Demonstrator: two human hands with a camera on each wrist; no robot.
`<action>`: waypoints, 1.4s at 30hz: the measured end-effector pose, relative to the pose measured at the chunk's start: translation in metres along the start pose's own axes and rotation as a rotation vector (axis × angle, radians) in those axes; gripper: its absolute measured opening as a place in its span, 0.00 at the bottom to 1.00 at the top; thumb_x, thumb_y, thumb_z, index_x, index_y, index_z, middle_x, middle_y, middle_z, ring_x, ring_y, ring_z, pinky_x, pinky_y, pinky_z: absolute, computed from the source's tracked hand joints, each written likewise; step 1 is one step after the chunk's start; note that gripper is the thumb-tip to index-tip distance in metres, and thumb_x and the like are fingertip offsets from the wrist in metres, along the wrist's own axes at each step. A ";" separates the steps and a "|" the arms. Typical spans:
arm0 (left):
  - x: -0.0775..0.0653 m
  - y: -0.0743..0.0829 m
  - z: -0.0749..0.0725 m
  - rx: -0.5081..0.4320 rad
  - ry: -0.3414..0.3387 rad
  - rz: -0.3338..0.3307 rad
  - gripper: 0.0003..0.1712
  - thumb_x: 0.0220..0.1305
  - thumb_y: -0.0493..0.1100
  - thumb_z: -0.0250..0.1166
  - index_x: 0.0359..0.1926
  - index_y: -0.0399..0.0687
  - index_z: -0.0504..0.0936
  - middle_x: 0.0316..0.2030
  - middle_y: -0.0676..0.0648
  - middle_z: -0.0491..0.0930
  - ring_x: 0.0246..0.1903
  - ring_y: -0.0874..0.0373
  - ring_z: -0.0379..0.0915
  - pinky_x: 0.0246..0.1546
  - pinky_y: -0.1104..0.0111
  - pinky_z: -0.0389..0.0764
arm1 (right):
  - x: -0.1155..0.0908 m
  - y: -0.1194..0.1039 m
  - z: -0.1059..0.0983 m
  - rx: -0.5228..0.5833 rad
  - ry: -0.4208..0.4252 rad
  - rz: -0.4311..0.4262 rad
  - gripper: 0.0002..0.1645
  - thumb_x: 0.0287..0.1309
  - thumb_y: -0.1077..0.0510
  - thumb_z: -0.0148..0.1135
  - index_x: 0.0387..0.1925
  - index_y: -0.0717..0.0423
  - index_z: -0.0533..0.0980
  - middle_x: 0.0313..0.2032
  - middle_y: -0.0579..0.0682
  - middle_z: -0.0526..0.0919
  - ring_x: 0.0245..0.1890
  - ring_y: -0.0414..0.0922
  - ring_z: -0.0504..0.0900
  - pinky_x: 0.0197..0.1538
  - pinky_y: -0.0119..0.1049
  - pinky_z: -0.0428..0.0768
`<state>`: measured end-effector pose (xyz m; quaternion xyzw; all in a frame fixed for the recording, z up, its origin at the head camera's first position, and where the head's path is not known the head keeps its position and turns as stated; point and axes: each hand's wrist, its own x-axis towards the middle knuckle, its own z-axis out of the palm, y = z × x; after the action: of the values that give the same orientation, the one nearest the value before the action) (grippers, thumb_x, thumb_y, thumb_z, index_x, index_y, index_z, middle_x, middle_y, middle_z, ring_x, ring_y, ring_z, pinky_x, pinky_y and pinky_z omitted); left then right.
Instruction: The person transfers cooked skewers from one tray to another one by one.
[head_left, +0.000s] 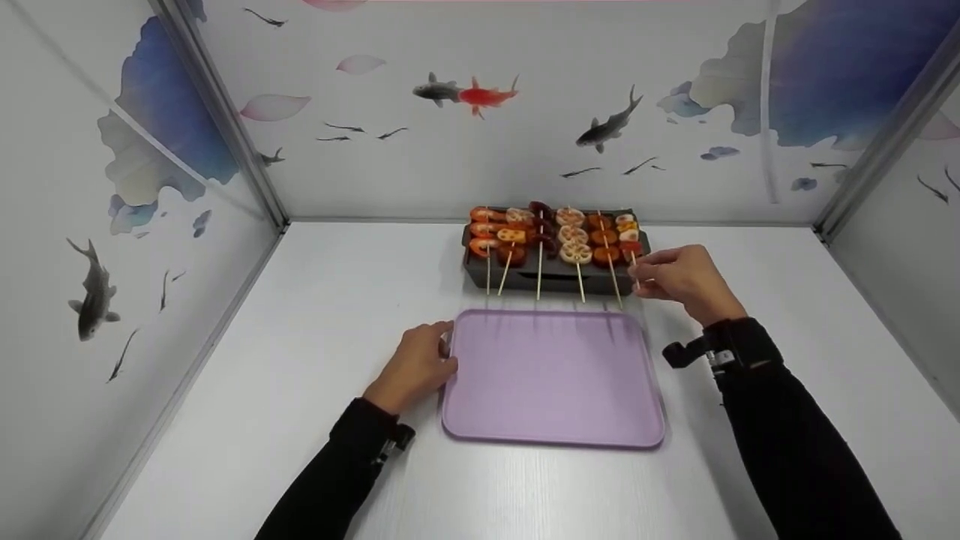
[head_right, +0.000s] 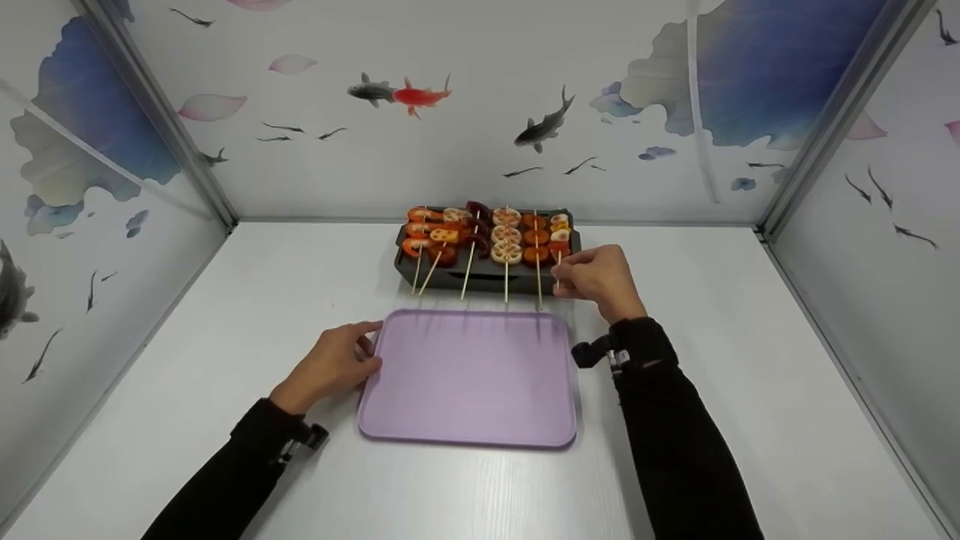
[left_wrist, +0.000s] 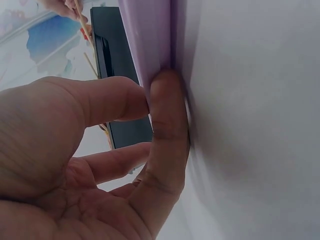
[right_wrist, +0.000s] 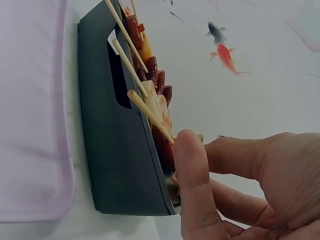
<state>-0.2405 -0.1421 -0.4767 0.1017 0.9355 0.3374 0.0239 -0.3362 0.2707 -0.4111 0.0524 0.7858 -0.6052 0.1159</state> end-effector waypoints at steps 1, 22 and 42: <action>0.000 0.000 0.000 -0.001 -0.003 -0.002 0.34 0.59 0.34 0.65 0.68 0.30 0.72 0.29 0.48 0.79 0.28 0.57 0.74 0.28 0.67 0.78 | 0.000 0.000 0.000 0.003 0.000 0.000 0.25 0.64 0.59 0.69 0.58 0.70 0.77 0.57 0.66 0.78 0.32 0.40 0.87 0.47 0.34 0.85; -0.002 -0.006 0.001 -0.090 -0.028 -0.008 0.36 0.62 0.35 0.63 0.71 0.32 0.68 0.26 0.49 0.80 0.19 0.61 0.75 0.20 0.68 0.76 | -0.002 0.007 0.003 0.086 0.010 -0.052 0.27 0.64 0.61 0.69 0.60 0.71 0.75 0.53 0.62 0.78 0.33 0.42 0.88 0.45 0.36 0.86; -0.001 -0.005 -0.002 -0.140 -0.102 -0.083 0.38 0.63 0.36 0.61 0.74 0.37 0.65 0.27 0.48 0.82 0.18 0.59 0.79 0.20 0.67 0.79 | -0.031 0.015 0.011 0.072 0.029 -0.137 0.29 0.64 0.61 0.69 0.61 0.71 0.74 0.50 0.62 0.81 0.36 0.44 0.89 0.46 0.38 0.86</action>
<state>-0.2406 -0.1470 -0.4786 0.0779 0.9106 0.3952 0.0927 -0.3019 0.2659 -0.4207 0.0112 0.7668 -0.6389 0.0609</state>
